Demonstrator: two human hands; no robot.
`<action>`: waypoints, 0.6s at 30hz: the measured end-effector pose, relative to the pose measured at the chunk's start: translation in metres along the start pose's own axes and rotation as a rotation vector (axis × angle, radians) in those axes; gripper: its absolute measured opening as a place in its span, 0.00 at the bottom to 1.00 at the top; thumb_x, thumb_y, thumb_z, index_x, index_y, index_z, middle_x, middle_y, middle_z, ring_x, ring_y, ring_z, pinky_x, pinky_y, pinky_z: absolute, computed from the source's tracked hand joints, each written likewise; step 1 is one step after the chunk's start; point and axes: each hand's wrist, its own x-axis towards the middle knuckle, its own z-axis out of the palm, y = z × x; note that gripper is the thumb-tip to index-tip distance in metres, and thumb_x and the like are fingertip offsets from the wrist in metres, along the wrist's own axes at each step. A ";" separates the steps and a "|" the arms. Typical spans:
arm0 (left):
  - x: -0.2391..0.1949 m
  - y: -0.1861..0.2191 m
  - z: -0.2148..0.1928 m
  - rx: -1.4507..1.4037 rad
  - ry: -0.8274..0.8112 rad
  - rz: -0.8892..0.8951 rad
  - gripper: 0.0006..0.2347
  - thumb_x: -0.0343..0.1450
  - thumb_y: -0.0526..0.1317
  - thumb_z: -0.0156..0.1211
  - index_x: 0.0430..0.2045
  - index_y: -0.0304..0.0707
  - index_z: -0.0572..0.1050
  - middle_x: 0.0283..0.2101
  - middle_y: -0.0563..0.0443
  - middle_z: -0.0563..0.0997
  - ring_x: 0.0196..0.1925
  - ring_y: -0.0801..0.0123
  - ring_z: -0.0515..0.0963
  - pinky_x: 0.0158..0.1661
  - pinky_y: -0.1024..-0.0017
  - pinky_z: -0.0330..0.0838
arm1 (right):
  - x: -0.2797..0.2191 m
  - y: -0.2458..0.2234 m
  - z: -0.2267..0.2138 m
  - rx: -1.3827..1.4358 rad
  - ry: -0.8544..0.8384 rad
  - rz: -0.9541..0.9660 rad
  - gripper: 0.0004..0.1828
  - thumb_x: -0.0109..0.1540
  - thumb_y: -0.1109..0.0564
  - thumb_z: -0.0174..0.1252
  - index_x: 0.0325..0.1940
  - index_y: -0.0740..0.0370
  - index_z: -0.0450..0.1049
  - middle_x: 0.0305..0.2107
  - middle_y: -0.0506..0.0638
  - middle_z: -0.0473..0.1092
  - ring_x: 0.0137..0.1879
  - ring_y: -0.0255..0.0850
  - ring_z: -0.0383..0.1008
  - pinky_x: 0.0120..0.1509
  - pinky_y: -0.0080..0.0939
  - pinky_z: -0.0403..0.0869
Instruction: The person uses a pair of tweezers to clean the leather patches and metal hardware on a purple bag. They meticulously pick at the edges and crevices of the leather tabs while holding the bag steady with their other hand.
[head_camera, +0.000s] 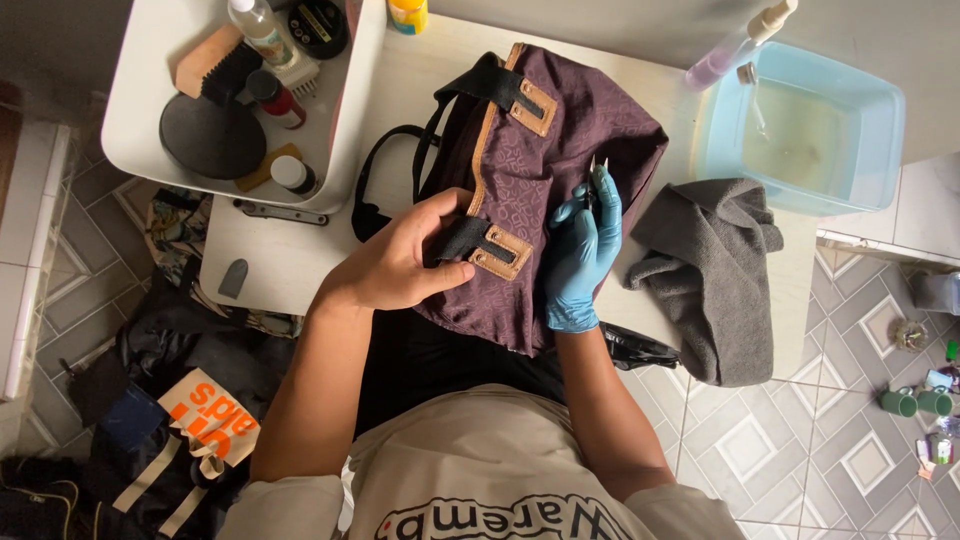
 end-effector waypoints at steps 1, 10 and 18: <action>-0.001 -0.002 0.000 0.001 0.004 0.013 0.20 0.68 0.27 0.62 0.56 0.33 0.71 0.43 0.41 0.80 0.47 0.62 0.77 0.50 0.60 0.73 | 0.000 0.001 -0.001 0.007 -0.006 -0.003 0.27 0.68 0.61 0.48 0.72 0.71 0.61 0.46 0.57 0.66 0.36 0.36 0.69 0.45 0.34 0.70; -0.008 -0.009 -0.003 -0.019 0.031 -0.003 0.20 0.65 0.26 0.57 0.54 0.31 0.71 0.38 0.45 0.78 0.42 0.64 0.76 0.45 0.64 0.74 | -0.001 -0.010 0.009 -0.012 -0.013 -0.005 0.26 0.68 0.59 0.51 0.70 0.70 0.62 0.45 0.55 0.67 0.35 0.34 0.69 0.43 0.33 0.70; -0.008 -0.014 -0.002 -0.002 0.053 0.007 0.20 0.67 0.24 0.57 0.56 0.30 0.71 0.41 0.41 0.79 0.45 0.62 0.77 0.47 0.63 0.74 | -0.001 0.004 -0.003 0.003 -0.021 -0.018 0.27 0.68 0.59 0.51 0.71 0.71 0.61 0.45 0.57 0.66 0.35 0.37 0.69 0.43 0.34 0.70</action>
